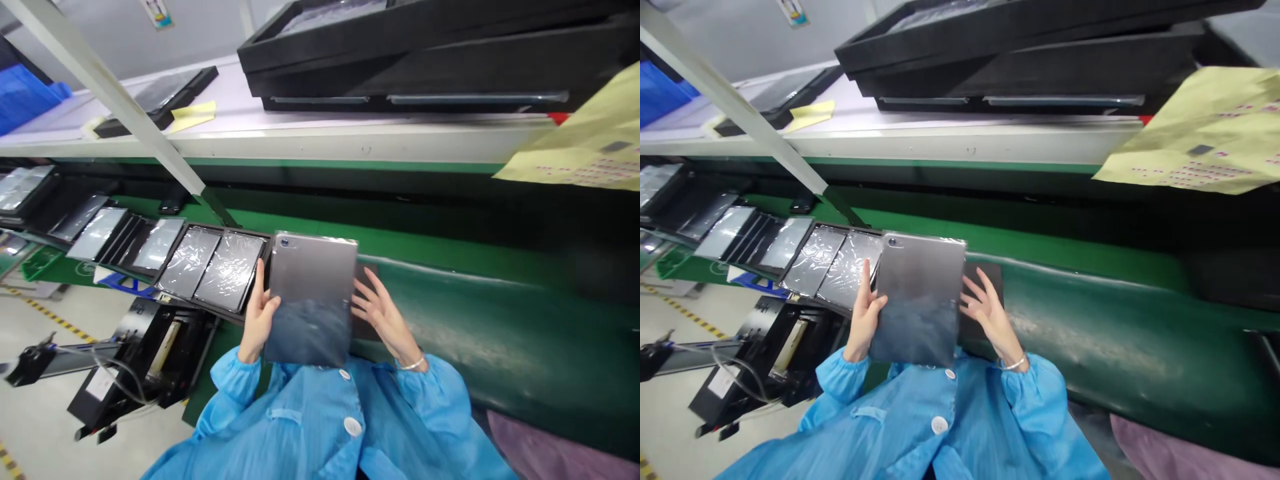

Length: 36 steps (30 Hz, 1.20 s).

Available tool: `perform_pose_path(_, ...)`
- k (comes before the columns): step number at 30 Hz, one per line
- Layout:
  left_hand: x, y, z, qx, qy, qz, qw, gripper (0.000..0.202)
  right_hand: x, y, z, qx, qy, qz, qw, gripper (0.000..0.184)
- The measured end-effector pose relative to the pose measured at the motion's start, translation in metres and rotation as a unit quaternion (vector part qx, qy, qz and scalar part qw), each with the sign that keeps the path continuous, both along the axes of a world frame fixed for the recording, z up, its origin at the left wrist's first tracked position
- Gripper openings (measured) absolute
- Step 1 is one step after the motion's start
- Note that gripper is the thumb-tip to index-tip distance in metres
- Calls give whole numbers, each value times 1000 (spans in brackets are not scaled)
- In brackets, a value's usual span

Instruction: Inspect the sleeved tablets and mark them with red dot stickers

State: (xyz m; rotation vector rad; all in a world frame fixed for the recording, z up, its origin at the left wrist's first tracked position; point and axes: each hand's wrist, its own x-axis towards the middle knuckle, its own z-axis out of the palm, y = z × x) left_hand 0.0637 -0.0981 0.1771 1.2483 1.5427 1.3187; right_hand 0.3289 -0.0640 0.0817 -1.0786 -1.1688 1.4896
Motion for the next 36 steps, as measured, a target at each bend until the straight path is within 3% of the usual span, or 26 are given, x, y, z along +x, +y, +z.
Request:
perform_pose_path(3,31,-12,12,17,-53,-29,998,80,-5,-11,39,19,16,-69,997,89)
perform_pose_path(7,56,-17,22,77,10,-117,990,64,5,-31,77,79,-49,-229,969,67)
perform_pose_path(11,61,-15,36,208,85,-213,951,60,20,-48,103,121,-73,-280,950,58)
perform_pose_path(14,62,-12,47,223,84,-251,938,61,25,-54,116,121,-67,-299,944,53)
perform_pose_path(21,67,-14,53,209,80,-274,935,61,24,-53,123,116,-39,-312,942,48)
perform_pose_path(31,71,-13,53,209,85,-274,935,58,30,-57,115,79,-45,-324,942,53)
perform_pose_path(36,74,-14,51,211,80,-276,934,58,34,-59,113,96,-50,-318,942,56)
